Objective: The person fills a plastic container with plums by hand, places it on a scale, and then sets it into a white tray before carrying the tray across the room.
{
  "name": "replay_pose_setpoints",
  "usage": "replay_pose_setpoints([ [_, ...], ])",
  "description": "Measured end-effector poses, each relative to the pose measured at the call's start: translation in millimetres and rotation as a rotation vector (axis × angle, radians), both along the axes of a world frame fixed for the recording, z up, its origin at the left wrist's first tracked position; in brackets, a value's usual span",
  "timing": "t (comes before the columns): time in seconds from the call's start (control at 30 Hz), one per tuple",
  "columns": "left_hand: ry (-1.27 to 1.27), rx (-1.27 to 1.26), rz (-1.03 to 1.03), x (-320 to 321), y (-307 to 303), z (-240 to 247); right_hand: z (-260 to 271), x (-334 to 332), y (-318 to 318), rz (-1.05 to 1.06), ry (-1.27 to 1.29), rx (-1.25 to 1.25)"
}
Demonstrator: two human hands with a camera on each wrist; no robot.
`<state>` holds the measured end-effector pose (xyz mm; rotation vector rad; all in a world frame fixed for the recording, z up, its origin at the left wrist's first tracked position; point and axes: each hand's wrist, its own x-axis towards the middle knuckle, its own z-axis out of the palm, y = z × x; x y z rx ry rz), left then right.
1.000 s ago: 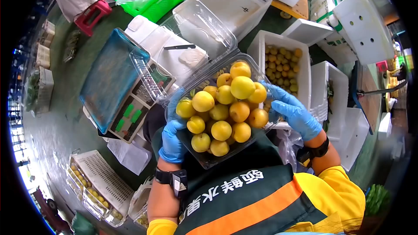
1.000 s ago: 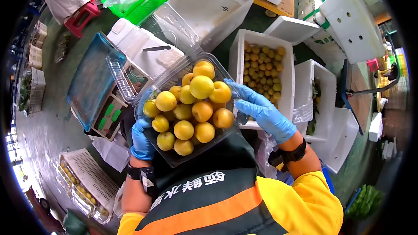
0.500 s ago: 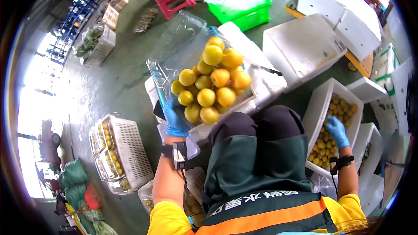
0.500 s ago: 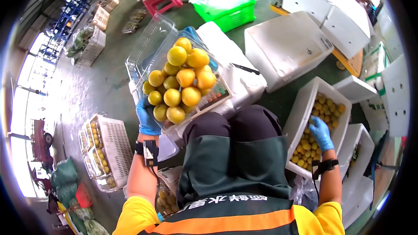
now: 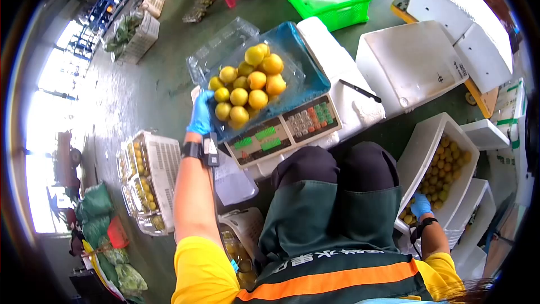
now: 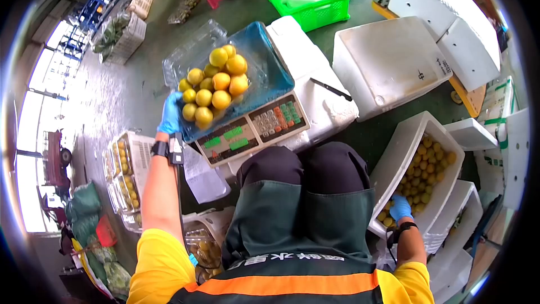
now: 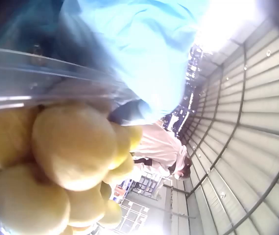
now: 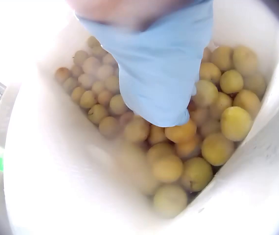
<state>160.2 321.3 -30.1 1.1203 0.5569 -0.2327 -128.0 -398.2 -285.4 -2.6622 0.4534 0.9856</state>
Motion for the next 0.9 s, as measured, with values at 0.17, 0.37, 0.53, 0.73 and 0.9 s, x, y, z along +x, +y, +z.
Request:
replay_pose_setpoints([
  [0.17,-0.039,0.339,0.133,5,28,-14,0,7,7,-0.139,-0.197,-0.024],
  [0.37,-0.062,0.484,0.258,-40,22,29,4,-2,-16,-0.658,-0.231,0.319],
  [0.53,-0.117,0.477,0.294,-70,30,24,19,-16,-17,-0.895,-0.341,0.670],
  [0.73,-0.174,0.594,0.247,-79,22,17,49,-18,1,-0.924,-0.401,0.869],
  [0.9,-0.161,0.658,0.204,-58,21,12,90,-9,28,-0.991,-0.506,0.997],
])
